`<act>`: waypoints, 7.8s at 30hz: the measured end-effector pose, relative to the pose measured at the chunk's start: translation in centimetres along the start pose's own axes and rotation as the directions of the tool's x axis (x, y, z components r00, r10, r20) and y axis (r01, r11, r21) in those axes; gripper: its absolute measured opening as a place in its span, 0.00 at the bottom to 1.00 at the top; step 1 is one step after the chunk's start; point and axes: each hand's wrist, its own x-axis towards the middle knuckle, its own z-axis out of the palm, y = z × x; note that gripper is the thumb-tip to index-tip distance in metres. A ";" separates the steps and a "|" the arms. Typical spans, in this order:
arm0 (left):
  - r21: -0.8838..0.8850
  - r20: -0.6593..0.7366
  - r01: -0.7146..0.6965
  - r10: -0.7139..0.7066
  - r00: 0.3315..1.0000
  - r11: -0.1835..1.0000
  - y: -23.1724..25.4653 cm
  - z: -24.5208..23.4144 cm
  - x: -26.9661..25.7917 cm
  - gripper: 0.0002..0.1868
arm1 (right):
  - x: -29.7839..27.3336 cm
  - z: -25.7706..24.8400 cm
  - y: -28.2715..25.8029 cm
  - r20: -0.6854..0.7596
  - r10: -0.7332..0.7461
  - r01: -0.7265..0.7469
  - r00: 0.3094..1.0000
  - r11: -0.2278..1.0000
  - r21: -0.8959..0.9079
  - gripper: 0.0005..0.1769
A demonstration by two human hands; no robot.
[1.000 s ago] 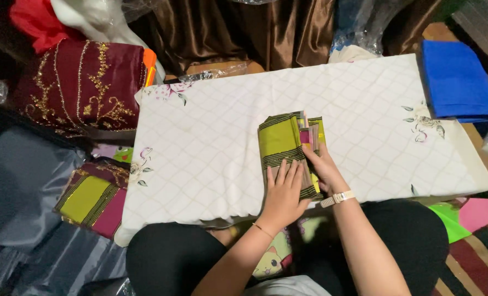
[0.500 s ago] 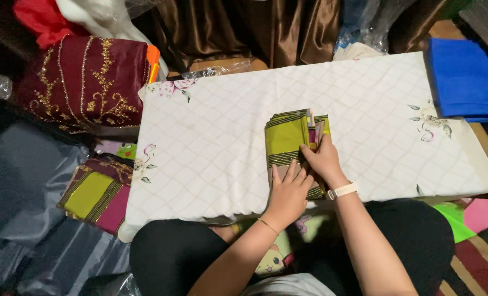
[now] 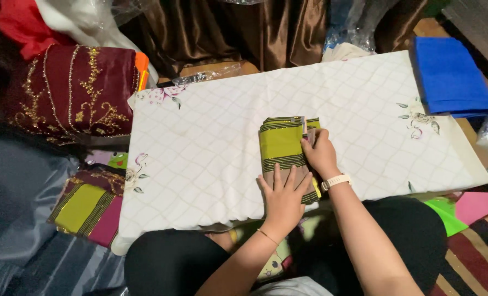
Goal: Folding a piece of traditional striped fabric into a neat rectangle
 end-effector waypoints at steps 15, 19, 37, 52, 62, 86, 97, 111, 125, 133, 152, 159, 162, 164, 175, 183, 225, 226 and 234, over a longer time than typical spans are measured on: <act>0.062 0.061 -0.061 0.057 0.996 0.996 -0.6 2.6 0.5 0.48 | 1.4 1.2 2.1 -0.001 -0.033 0.032 0.999 0.993 -0.111 0.29; 0.032 -0.026 -0.080 0.081 0.996 0.996 -0.4 2.4 -0.1 0.47 | 1.8 1.6 2.8 0.006 -0.027 0.027 1.000 0.996 -0.087 0.25; 0.009 -0.200 -0.147 0.146 0.969 0.989 -1.2 4.9 0.0 0.25 | -1.5 0.8 -3.8 -0.073 -0.096 0.067 0.993 0.941 -0.331 0.30; 0.020 -0.180 -0.155 0.155 0.971 0.988 -1.0 3.5 -0.2 0.27 | -3.4 -0.5 -6.4 -0.139 -0.469 0.347 0.872 0.793 -0.501 0.33; 0.026 -0.149 -0.137 0.140 0.979 0.990 -1.3 4.7 -0.2 0.33 | 0.0 2.1 -2.2 0.382 -0.408 0.552 0.829 0.703 -0.447 0.32; 0.013 -0.258 -0.116 0.115 0.959 0.993 -1.0 5.8 -0.1 0.40 | -1.2 -1.3 3.1 0.429 -0.330 0.509 0.841 0.751 -0.420 0.35; 0.042 -0.250 -0.065 0.074 0.965 0.997 -0.8 6.9 0.4 0.39 | -7.8 -0.7 5.5 -0.203 -0.296 0.282 0.933 0.955 -0.098 0.22; 0.132 0.011 -0.068 0.067 0.998 0.989 0.3 4.9 0.9 0.47 | -6.3 -1.2 8.1 0.010 -0.005 0.006 1.000 0.985 -0.173 0.21; 0.050 0.046 -0.003 0.000 0.999 0.999 1.8 5.3 1.6 0.54 | -6.9 -3.3 5.1 0.180 0.123 -0.081 0.976 0.971 -0.225 0.22; -0.214 -0.248 -0.057 0.002 0.969 0.975 -0.3 4.7 1.5 0.48 | -8.4 -4.9 0.9 0.126 0.084 -0.114 0.988 0.960 0.254 0.17; -0.951 0.308 0.230 -0.678 0.667 -0.205 -7.2 -8.6 -2.2 0.50 | -9.3 1.7 -5.8 -0.022 -0.287 0.287 0.958 0.958 0.024 0.17; -0.947 0.037 0.287 -0.834 0.551 0.147 -10.2 -6.4 -2.9 0.29 | -10.8 4.7 -5.0 0.017 -0.414 0.404 0.910 0.879 -0.251 0.23; -0.920 0.037 0.345 -0.835 0.549 0.186 -11.2 -5.8 -2.9 0.22 | -11.0 5.5 -4.4 -0.049 -0.431 0.407 0.901 0.880 -0.244 0.24; -0.916 0.039 0.354 -0.835 0.549 0.190 -11.6 -5.3 -3.0 0.19 | -12.1 6.0 -4.2 -0.101 -0.424 0.398 0.900 0.894 -0.206 0.25; -0.966 0.206 0.244 -0.821 0.533 -0.084 -8.3 -8.2 -2.2 0.28 | -19.3 0.5 -13.7 0.306 0.314 -0.430 0.899 0.493 0.757 0.56; -0.956 0.282 0.236 -0.773 0.568 -0.175 -8.9 -7.1 -3.5 0.28 | -17.0 0.9 -11.7 0.331 0.235 -0.397 0.914 0.353 0.847 0.59; -0.894 0.150 0.390 -0.671 0.726 0.221 -11.2 8.2 -3.8 0.29 | -19.2 5.6 -7.6 0.457 0.261 -0.490 0.850 0.072 0.869 0.06; -0.855 0.154 0.437 -0.667 0.729 0.280 -11.3 8.1 -3.9 0.27 | -19.2 5.3 -8.1 0.461 0.268 -0.488 0.846 0.044 0.871 0.06; -0.839 0.183 0.462 -0.651 0.737 0.288 -5.9 0.1 -4.1 0.25 | -19.4 4.1 -8.5 0.439 0.239 -0.486 0.866 0.197 0.851 0.04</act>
